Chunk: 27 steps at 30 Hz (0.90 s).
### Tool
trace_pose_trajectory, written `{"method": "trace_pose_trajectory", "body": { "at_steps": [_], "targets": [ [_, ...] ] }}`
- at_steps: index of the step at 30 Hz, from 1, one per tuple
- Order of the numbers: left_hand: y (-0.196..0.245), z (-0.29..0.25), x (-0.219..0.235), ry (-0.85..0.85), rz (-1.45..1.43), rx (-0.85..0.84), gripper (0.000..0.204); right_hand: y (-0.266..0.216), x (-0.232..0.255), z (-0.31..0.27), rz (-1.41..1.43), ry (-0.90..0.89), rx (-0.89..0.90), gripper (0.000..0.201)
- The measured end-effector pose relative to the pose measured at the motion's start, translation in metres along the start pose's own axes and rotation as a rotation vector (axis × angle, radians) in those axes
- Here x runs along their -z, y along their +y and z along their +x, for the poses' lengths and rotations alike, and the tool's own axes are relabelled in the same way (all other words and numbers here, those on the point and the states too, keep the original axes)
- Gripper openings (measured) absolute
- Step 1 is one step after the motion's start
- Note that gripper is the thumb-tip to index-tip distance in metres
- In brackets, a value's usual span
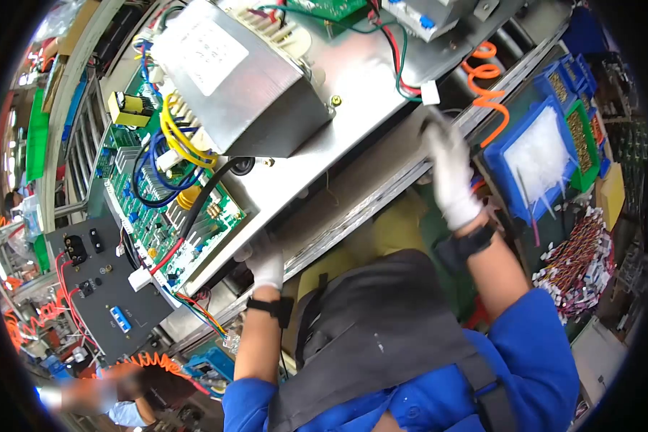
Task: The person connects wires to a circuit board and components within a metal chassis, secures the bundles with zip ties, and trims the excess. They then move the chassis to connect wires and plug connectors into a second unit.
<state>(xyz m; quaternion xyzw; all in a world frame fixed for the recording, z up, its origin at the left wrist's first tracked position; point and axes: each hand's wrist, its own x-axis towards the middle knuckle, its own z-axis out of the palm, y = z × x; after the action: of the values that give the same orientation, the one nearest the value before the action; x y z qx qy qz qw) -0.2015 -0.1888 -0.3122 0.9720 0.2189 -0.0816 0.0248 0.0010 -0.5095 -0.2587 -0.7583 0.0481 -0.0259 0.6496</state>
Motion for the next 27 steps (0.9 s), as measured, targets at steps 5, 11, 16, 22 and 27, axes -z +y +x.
{"method": "trace_pose_trajectory", "body": {
  "at_steps": [5, 11, 16, 22, 27],
  "targets": [
    [0.093, 0.000, 0.010, -0.218, -0.223, 0.053, 0.043, 0.045, -0.059, -0.072, -0.377, -0.921, -0.243, 0.043],
    [0.123, 0.040, 0.002, -0.536, -1.117, 0.541, 0.033, 0.093, -0.096, -0.083, 0.448, -0.563, -1.183, 0.023],
    [0.119, 0.003, 0.018, -0.576, -1.492, 0.499, 0.022, 0.060, -0.058, -0.087, 0.630, -0.529, -1.070, 0.016],
    [0.107, -0.015, 0.028, -0.967, -1.890, 0.407, 0.014, 0.035, -0.027, -0.102, 0.286, -0.790, -0.679, 0.020],
    [0.109, -0.013, 0.012, -0.962, -1.786, 0.176, 0.013, 0.026, -0.021, -0.072, 0.123, -0.999, -0.687, 0.020]
  ]
}}
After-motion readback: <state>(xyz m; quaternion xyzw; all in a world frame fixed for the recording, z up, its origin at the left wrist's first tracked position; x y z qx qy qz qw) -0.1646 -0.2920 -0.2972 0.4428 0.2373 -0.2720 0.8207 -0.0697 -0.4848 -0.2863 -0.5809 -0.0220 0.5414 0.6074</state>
